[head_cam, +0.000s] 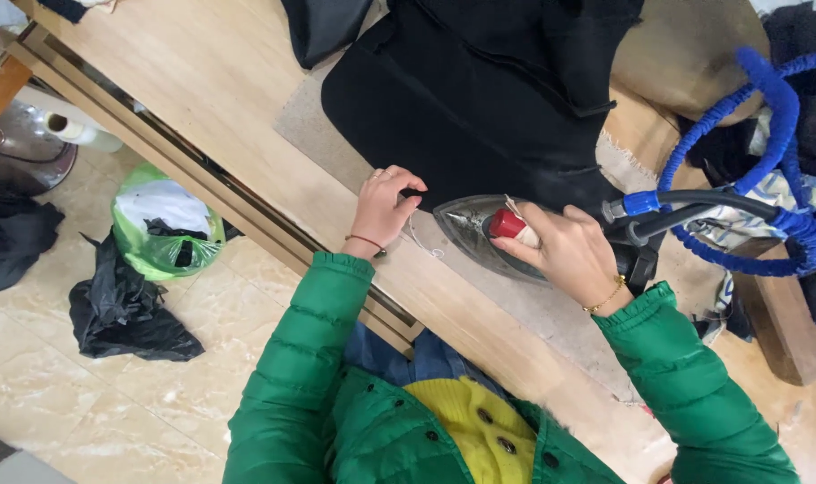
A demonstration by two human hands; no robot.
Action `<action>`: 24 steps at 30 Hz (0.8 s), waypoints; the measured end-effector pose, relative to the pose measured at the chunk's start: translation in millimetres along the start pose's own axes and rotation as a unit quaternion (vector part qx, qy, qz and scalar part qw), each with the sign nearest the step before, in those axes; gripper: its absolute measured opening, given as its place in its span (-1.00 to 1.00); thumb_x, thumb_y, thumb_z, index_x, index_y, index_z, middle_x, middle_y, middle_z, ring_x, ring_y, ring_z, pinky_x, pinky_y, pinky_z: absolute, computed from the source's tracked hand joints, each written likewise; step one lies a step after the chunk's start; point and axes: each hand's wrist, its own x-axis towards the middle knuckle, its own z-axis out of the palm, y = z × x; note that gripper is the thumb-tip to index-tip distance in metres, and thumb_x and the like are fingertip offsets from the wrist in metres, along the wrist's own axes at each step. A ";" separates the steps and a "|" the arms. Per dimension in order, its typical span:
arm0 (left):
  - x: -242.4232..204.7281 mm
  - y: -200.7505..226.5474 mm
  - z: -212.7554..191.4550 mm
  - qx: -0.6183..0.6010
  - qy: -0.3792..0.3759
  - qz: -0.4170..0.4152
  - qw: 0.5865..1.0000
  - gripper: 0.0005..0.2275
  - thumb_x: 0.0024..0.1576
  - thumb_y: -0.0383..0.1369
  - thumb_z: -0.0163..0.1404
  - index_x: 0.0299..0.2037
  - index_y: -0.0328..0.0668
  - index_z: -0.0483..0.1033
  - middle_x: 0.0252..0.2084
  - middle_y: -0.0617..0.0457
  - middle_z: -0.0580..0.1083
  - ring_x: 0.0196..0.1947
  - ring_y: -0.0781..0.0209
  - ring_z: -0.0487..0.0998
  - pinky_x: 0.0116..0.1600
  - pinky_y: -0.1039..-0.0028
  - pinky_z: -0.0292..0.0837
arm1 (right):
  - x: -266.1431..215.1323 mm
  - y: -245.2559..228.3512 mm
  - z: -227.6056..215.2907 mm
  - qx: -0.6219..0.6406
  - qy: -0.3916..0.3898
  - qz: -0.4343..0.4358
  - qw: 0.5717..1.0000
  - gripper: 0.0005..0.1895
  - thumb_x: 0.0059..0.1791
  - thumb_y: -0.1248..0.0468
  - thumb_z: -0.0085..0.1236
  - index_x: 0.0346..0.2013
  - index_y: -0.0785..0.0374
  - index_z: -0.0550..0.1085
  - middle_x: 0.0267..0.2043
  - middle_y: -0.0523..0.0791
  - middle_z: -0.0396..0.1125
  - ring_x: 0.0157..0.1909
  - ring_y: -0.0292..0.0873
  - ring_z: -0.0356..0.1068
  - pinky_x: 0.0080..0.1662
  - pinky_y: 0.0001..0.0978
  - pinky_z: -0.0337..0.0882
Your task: The person irons a black garment on a wooden table using a steam iron. They smooth the fabric, press seams, and use a patterned cloth to protect the material while ironing.
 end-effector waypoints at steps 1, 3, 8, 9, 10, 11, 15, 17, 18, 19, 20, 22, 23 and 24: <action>1.2 -0.3 -2.3 0.000 0.002 -0.001 1.000 -0.88 0.04 -0.26 0.18 -0.23 0.24 0.61 -0.21 0.28 0.49 -0.06 0.17 0.50 0.04 0.28 0.31 | 0.5 -1.1 -0.7 0.000 0.000 -0.003 1.000 -0.60 -0.01 -0.17 0.22 -0.09 0.01 0.51 -0.44 -0.06 0.53 -0.40 -0.10 0.54 -0.21 -0.40 0.37; 3.7 -0.4 -6.6 -0.026 -0.004 0.010 1.000 -0.88 0.01 -0.31 0.21 -0.26 0.12 0.60 -0.23 0.20 0.51 -0.12 0.19 0.56 0.08 0.36 0.37 | 1.2 -2.7 -2.4 -0.005 0.000 -0.002 1.000 -0.57 -0.01 -0.17 0.23 -0.08 0.05 0.51 -0.44 -0.04 0.52 -0.43 -0.07 0.52 -0.24 -0.37 0.37; 5.5 2.2 -5.6 -0.005 0.009 0.028 1.000 -0.88 0.01 -0.33 0.22 -0.28 0.09 0.58 -0.26 0.18 0.48 -0.17 0.18 0.56 0.06 0.36 0.40 | 1.2 -4.4 -7.0 0.004 -0.005 0.000 1.000 -0.57 -0.02 -0.16 0.24 -0.07 0.05 0.52 -0.43 -0.01 0.52 -0.42 -0.04 0.51 -0.25 -0.36 0.38; 5.7 2.4 -4.7 0.009 0.017 0.036 0.999 -0.88 0.01 -0.32 0.23 -0.29 0.09 0.58 -0.27 0.19 0.47 -0.18 0.18 0.56 0.05 0.36 0.40 | 0.5 -2.5 -6.5 0.008 -0.006 0.000 1.000 -0.56 -0.02 -0.15 0.25 -0.06 0.06 0.52 -0.43 -0.01 0.52 -0.42 -0.03 0.51 -0.25 -0.35 0.38; 5.6 2.2 -3.1 0.009 0.017 0.036 0.999 -0.88 0.01 -0.32 0.23 -0.29 0.09 0.58 -0.27 0.19 0.47 -0.18 0.18 0.56 0.05 0.36 0.40 | -0.7 -1.3 -4.4 0.008 -0.007 -0.001 1.000 -0.56 -0.02 -0.15 0.25 -0.06 0.06 0.52 -0.43 -0.01 0.52 -0.42 -0.03 0.51 -0.25 -0.35 0.38; 5.5 2.1 -1.6 0.017 0.025 0.040 0.999 -0.87 0.00 -0.32 0.24 -0.29 0.08 0.56 -0.28 0.17 0.45 -0.19 0.17 0.55 0.04 0.35 0.40 | -1.9 -0.2 -2.3 0.008 -0.006 0.005 1.000 -0.56 -0.02 -0.16 0.24 -0.05 0.06 0.52 -0.43 -0.02 0.52 -0.41 -0.04 0.52 -0.24 -0.35 0.37; 2.3 0.0 2.5 0.006 0.064 0.043 0.997 -0.83 0.04 -0.31 0.25 -0.24 0.04 0.52 -0.21 0.14 0.43 -0.19 0.14 0.56 0.03 0.32 0.42 | 6.5 -8.5 -2.8 -0.002 -0.007 0.004 1.000 -0.55 0.00 -0.17 0.22 -0.04 0.06 0.52 -0.41 -0.01 0.53 -0.41 -0.03 0.51 -0.22 -0.34 0.37; -10.5 19.7 -7.9 -0.005 0.082 0.031 0.996 -0.85 0.13 -0.29 0.19 -0.20 -0.01 0.49 -0.14 0.07 0.39 -0.12 0.02 0.53 0.06 0.26 0.41 | 7.7 -7.8 0.2 -0.009 -0.014 -0.001 1.000 -0.56 0.02 -0.17 0.18 -0.05 0.06 0.51 -0.42 -0.03 0.52 -0.41 -0.05 0.52 -0.22 -0.34 0.37; -15.0 29.4 -13.5 -0.016 0.101 0.022 0.995 -0.86 0.21 -0.27 0.13 -0.16 -0.07 0.47 -0.07 0.01 0.35 -0.06 -0.11 0.50 0.10 0.19 0.40 | 9.5 -7.1 1.4 -0.018 -0.018 -0.005 1.000 -0.57 0.04 -0.18 0.14 -0.06 0.06 0.51 -0.43 -0.05 0.52 -0.42 -0.07 0.52 -0.21 -0.34 0.36; -24.8 33.7 -14.2 -0.015 0.102 0.022 0.994 -0.86 0.21 -0.27 0.13 -0.16 -0.07 0.47 -0.07 0.01 0.35 -0.06 -0.11 0.50 0.10 0.19 0.40 | 11.3 -8.6 0.3 -0.019 -0.018 -0.006 1.000 -0.57 0.04 -0.18 0.14 -0.06 0.06 0.51 -0.43 -0.05 0.52 -0.42 -0.07 0.52 -0.21 -0.34 0.36; -35.3 38.5 -13.8 0.046 0.120 -0.005 0.992 -0.87 0.26 -0.23 0.07 -0.14 -0.03 0.46 -0.09 0.04 0.32 -0.05 -0.02 0.45 0.09 0.20 0.34 | 11.6 -10.0 -1.2 -0.023 -0.018 -0.011 1.000 -0.57 0.04 -0.18 0.13 -0.06 0.07 0.50 -0.44 -0.04 0.52 -0.42 -0.06 0.53 -0.21 -0.34 0.36; -52.9 41.6 -7.5 0.107 0.139 -0.032 0.984 -0.86 0.31 -0.19 0.00 -0.11 0.01 0.46 -0.10 0.08 0.28 -0.04 0.06 0.40 0.09 0.20 0.28 | 12.1 -10.4 -1.8 -0.027 -0.017 -0.018 0.999 -0.57 0.05 -0.18 0.12 -0.06 0.08 0.49 -0.45 -0.04 0.51 -0.42 -0.05 0.53 -0.22 -0.33 0.36; -60.3 39.8 -1.7 0.147 0.122 -0.041 0.981 -0.77 0.26 -0.07 0.02 -0.07 0.03 0.43 -0.07 0.06 0.30 -0.05 0.03 0.41 0.06 0.16 0.27 | 12.3 -9.5 -0.9 -0.025 -0.020 -0.011 0.999 -0.57 0.05 -0.18 0.12 -0.06 0.06 0.49 -0.44 -0.04 0.52 -0.41 -0.05 0.54 -0.21 -0.34 0.36; -69.2 38.1 4.8 0.186 0.104 -0.051 0.976 -0.67 0.21 0.04 0.04 -0.03 0.06 0.40 -0.04 0.04 0.31 -0.06 0.00 0.42 0.02 0.12 0.25 | 11.5 -8.9 0.2 -0.023 -0.025 -0.005 0.999 -0.58 0.05 -0.18 0.12 -0.06 0.05 0.49 -0.43 -0.04 0.53 -0.39 -0.06 0.54 -0.20 -0.36 0.36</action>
